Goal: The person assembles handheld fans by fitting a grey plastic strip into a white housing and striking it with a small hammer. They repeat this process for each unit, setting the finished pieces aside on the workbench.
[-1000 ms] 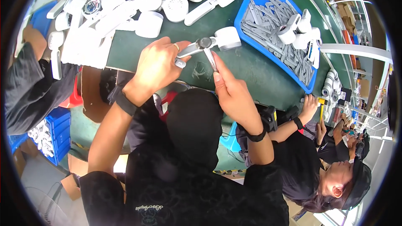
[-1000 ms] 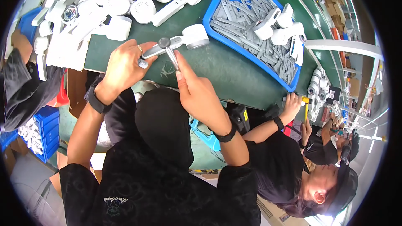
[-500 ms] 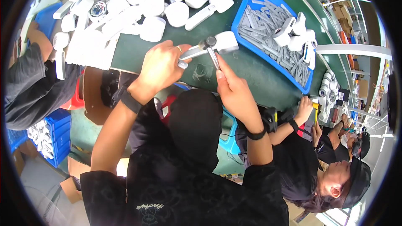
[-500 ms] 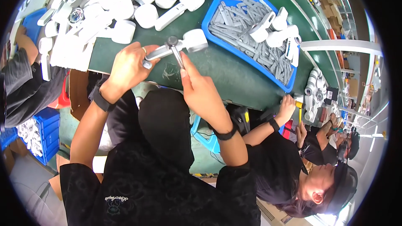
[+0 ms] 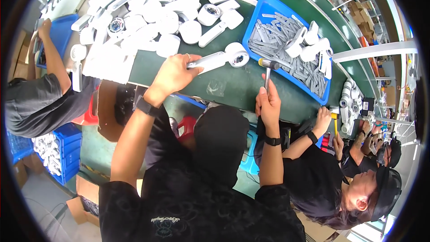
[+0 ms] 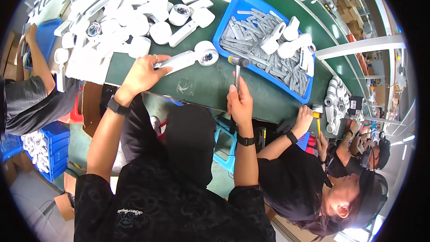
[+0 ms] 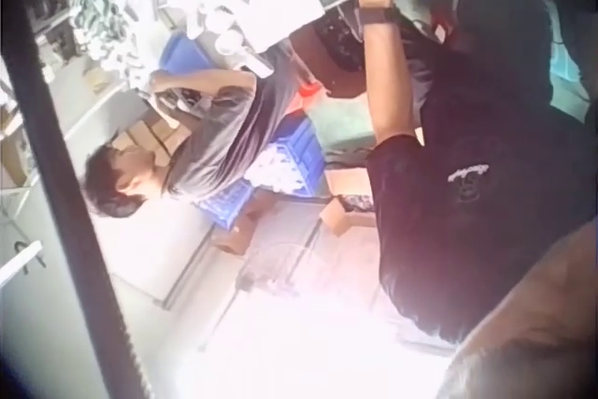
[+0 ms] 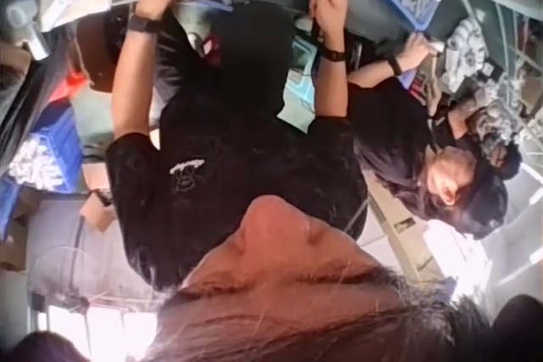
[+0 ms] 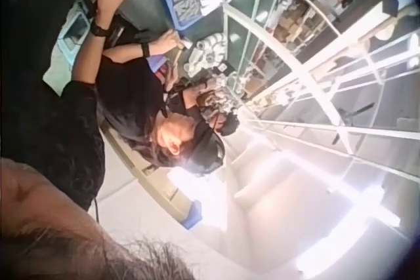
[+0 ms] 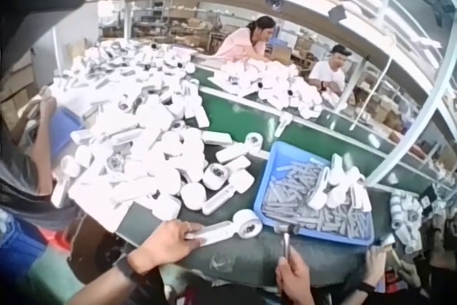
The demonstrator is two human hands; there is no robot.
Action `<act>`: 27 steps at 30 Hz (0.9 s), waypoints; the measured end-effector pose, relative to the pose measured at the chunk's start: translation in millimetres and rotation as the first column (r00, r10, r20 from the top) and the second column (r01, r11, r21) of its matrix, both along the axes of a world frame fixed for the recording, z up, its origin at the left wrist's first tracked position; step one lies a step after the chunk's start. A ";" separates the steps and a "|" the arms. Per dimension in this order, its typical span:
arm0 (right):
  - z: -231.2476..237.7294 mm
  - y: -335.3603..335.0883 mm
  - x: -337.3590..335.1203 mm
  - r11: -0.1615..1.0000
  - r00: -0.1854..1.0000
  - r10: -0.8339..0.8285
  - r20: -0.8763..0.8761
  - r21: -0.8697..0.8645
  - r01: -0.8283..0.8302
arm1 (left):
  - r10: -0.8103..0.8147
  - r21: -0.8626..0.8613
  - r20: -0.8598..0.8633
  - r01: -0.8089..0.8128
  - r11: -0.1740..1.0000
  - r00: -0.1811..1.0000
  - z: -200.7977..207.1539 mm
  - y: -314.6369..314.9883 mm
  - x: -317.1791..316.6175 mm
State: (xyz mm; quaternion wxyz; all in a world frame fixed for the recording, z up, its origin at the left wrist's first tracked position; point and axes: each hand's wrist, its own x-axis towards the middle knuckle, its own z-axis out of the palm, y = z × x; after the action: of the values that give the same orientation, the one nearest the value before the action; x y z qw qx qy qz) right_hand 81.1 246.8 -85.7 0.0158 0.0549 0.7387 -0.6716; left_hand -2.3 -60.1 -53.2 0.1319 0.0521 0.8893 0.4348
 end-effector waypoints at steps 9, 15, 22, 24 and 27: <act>1.3 0.2 3.1 0.999 0.999 0.011 0.044 -0.043 -0.009 | 0.038 0.024 0.066 -0.039 0.999 0.997 3.8 3.9 -0.7; -2.0 4.6 -0.7 0.991 0.999 -0.016 0.051 -0.133 0.023 | -0.215 -0.238 -0.591 0.086 0.967 0.777 -17.5 6.6 18.0; 70.2 -33.2 9.5 0.989 0.973 0.119 0.198 -0.106 -0.100 | -0.359 -0.352 -0.705 0.137 0.926 0.612 -16.8 7.9 12.4; 80.9 -52.1 -3.1 0.992 0.943 0.128 0.306 -0.053 -0.117 | -0.346 -0.344 -0.710 0.127 0.930 0.613 -17.4 9.5 11.2; 76.2 -65.7 -10.5 0.969 0.975 0.112 0.194 0.194 -0.150 | -0.351 -0.335 -0.688 0.150 0.930 0.636 -17.4 9.8 8.5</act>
State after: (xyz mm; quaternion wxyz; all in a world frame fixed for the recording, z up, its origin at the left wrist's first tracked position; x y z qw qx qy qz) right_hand 70.6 181.0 -9.5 0.1217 0.0682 0.8021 -0.5806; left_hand 6.2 -50.3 -70.6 -0.1732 0.3299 0.8965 0.2396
